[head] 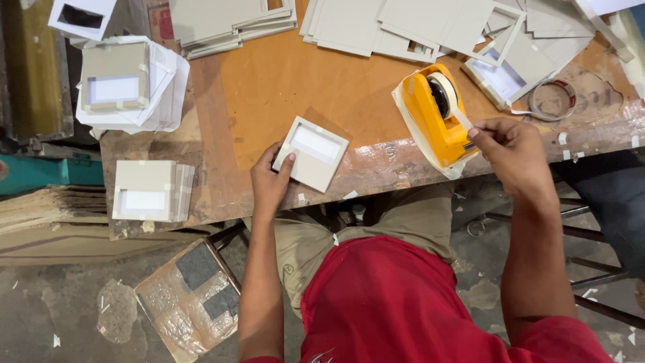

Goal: The person assembles small white cardboard frames by hand, using a tape dispenser to apply clear tape to the edges. They repeatedly pick up frame pieces, align them, apply tape, and place the finished units into a growing stack on the table.

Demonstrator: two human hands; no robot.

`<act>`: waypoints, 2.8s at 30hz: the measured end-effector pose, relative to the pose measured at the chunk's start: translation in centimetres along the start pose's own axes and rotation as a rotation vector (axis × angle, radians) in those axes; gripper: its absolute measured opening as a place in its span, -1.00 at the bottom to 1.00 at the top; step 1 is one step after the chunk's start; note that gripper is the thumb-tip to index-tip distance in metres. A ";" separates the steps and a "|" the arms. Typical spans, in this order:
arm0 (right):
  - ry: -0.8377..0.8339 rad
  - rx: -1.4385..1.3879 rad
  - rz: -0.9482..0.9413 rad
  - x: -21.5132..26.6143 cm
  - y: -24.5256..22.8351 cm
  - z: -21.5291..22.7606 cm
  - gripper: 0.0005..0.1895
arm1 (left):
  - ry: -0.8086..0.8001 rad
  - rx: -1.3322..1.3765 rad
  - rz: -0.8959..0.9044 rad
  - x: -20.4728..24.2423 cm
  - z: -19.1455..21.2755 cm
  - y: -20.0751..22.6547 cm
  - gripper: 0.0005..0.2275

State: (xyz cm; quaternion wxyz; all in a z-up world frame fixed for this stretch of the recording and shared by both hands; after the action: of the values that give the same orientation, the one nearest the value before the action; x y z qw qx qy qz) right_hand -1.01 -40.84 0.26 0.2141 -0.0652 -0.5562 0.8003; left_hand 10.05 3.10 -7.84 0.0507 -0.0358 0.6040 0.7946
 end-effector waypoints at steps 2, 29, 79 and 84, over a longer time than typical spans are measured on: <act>0.065 0.001 -0.049 0.6 0.6 0.4 -0.76 | 0.009 0.004 -0.010 0.0 0.0 0.1 -0.63; -0.079 0.242 0.108 8.4 4.8 -10.3 -0.80 | 0.001 -0.690 -0.299 4.8 -5.4 5.2 -0.42; -0.399 0.098 0.053 -0.4 2.2 -23.7 -0.64 | -0.039 -0.660 -0.072 3.4 -5.4 4.1 -0.11; -0.360 0.226 0.039 -0.5 1.7 -23.6 -0.62 | -0.063 -0.670 -0.059 3.3 -5.3 4.6 -0.09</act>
State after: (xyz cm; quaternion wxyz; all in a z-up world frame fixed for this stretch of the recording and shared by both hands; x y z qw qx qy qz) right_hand 7.08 -21.23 -10.12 0.1018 0.0923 -0.4910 0.8603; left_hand 6.15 -3.10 -5.28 0.0778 -0.0432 0.3062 0.9478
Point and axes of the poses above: each hand's wrist, its own x-axis away from the middle knuckle, its own z-axis out of the back of the hand, y = z × x, the point moved 4 cm from there along -x, towards the middle knuckle, and after that the axes turned 5 degrees about x, right-handed, at the moved point
